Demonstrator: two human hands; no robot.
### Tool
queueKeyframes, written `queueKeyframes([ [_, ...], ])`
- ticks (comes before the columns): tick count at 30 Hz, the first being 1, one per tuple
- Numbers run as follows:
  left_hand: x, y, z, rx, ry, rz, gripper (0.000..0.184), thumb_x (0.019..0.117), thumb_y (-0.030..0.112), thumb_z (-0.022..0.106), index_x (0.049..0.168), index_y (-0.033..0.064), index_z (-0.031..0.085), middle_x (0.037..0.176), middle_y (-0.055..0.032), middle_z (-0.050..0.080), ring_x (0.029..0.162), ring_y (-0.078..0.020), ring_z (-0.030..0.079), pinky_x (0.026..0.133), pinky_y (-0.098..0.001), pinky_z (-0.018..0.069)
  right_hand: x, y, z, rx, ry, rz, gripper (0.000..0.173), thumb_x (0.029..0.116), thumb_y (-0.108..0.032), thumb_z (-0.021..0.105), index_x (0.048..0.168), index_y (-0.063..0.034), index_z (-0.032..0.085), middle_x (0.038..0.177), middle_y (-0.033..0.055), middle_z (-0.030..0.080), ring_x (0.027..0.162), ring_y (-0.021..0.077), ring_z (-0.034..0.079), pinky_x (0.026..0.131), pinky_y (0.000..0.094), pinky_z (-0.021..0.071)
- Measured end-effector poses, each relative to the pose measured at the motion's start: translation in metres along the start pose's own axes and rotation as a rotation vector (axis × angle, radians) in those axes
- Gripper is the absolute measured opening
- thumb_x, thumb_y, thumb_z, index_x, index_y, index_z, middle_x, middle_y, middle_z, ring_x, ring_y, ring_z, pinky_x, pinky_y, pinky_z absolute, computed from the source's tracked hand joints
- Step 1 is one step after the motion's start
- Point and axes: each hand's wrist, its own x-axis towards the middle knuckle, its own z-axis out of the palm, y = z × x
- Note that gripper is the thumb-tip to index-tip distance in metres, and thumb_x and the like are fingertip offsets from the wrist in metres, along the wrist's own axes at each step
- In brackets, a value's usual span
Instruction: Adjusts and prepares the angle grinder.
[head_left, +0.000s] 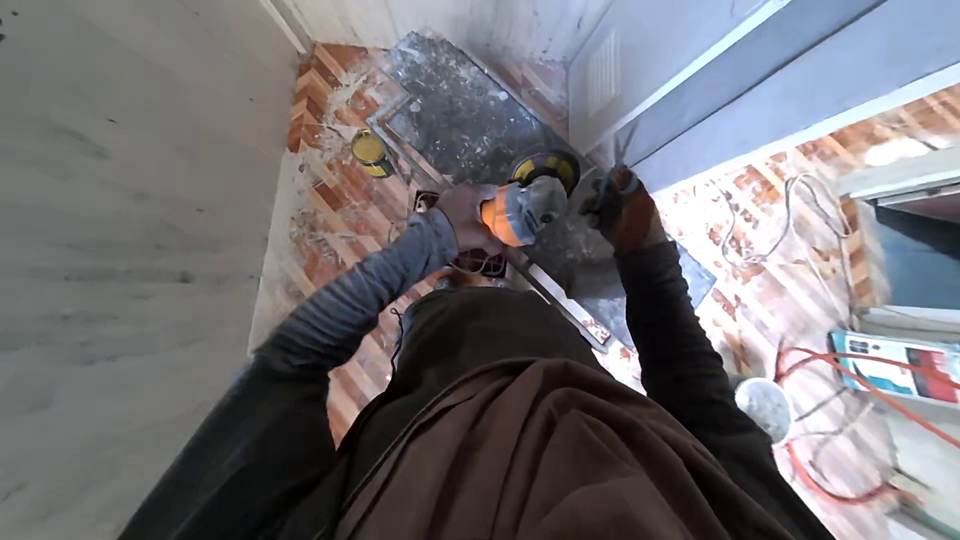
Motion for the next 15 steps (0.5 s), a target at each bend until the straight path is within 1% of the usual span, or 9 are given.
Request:
queueKeyframes([
  [2,0.000,0.002,0.005,-0.206,0.132,-0.019,0.073,0.0497,0.023,0.099,0.116,0.0118,0.071,0.109,-0.0062,0.074,0.103,-0.0196,0.071,0.093,-0.0511,0.0592,-0.002,0.001,0.001,0.076,0.028,0.012,0.046,0.1079,-0.053,0.031,0.121,-0.0153,0.055,0.094,0.0049,0.070,0.077,0.0200,0.071,0.059,0.0335,0.0602],
  [4,0.001,0.009,0.006,-0.354,0.257,0.002,0.070,0.0508,0.018,0.099,0.115,0.0086,0.071,0.106,-0.0068,0.074,0.100,-0.0177,0.072,0.091,-0.0461,0.0607,-0.010,0.007,0.008,0.111,0.033,0.029,0.050,0.1076,-0.054,0.029,0.118,-0.0152,0.057,0.093,0.0047,0.071,0.077,0.0191,0.071,0.059,0.0331,0.0598],
  [5,0.002,0.013,0.004,-0.378,0.307,0.015,0.068,0.0527,0.017,0.098,0.114,0.0071,0.071,0.105,-0.0076,0.074,0.099,-0.0177,0.071,0.091,-0.0452,0.0601,-0.014,0.012,0.013,0.116,0.028,0.038,0.051,0.1077,-0.055,0.028,0.118,-0.0141,0.058,0.092,0.0056,0.071,0.075,0.0190,0.070,0.058,0.0323,0.0595],
  [7,0.006,0.017,0.002,-0.392,0.379,0.028,0.062,0.0570,0.018,0.095,0.112,0.0068,0.070,0.102,-0.0071,0.074,0.096,-0.0169,0.072,0.089,-0.0446,0.0609,-0.019,0.024,0.026,0.155,0.027,0.052,0.054,0.1083,-0.053,0.027,0.119,-0.0099,0.058,0.091,0.0106,0.071,0.073,0.0223,0.070,0.056,0.0329,0.0586],
  [9,0.009,0.022,-0.001,-0.434,0.429,0.054,0.059,0.0603,0.015,0.095,0.113,0.0061,0.070,0.102,-0.0074,0.075,0.094,-0.0163,0.073,0.087,-0.0435,0.0621,-0.023,0.034,0.040,0.212,0.023,0.062,0.056,0.1096,-0.051,0.022,0.120,-0.0066,0.056,0.090,0.0144,0.071,0.072,0.0253,0.071,0.054,0.0338,0.0580],
  [10,0.010,0.024,-0.002,-0.461,0.460,0.073,0.058,0.0603,0.013,0.094,0.112,0.0051,0.070,0.101,-0.0078,0.075,0.092,-0.0162,0.073,0.085,-0.0426,0.0627,-0.024,0.038,0.047,0.244,0.002,0.058,0.056,0.1100,-0.049,0.020,0.118,-0.0062,0.055,0.090,0.0151,0.070,0.073,0.0260,0.071,0.054,0.0342,0.0584],
  [11,0.012,0.027,-0.004,-0.491,0.478,0.086,0.058,0.0596,0.011,0.093,0.112,0.0040,0.070,0.101,-0.0077,0.075,0.092,-0.0157,0.074,0.086,-0.0416,0.0630,-0.026,0.041,0.053,0.269,-0.025,0.042,0.055,0.1104,-0.047,0.018,0.116,-0.0064,0.055,0.090,0.0154,0.071,0.074,0.0266,0.071,0.055,0.0349,0.0592],
  [13,0.011,0.035,-0.008,-0.541,0.500,0.099,0.056,0.0600,0.007,0.092,0.111,0.0034,0.069,0.099,-0.0075,0.075,0.090,-0.0150,0.073,0.084,-0.0393,0.0632,-0.029,0.045,0.063,0.307,-0.106,0.011,0.056,0.1101,-0.045,0.015,0.116,-0.0061,0.055,0.092,0.0159,0.072,0.078,0.0272,0.072,0.060,0.0356,0.0597],
  [15,0.008,0.044,-0.010,-0.575,0.514,0.086,0.057,0.0615,0.006,0.091,0.113,0.0043,0.068,0.097,-0.0101,0.074,0.083,-0.0190,0.073,0.075,-0.0411,0.0628,-0.033,0.045,0.074,0.316,-0.176,-0.018,0.055,0.1105,-0.043,0.016,0.122,-0.0041,0.054,0.097,0.0169,0.072,0.086,0.0282,0.072,0.069,0.0391,0.0609],
])
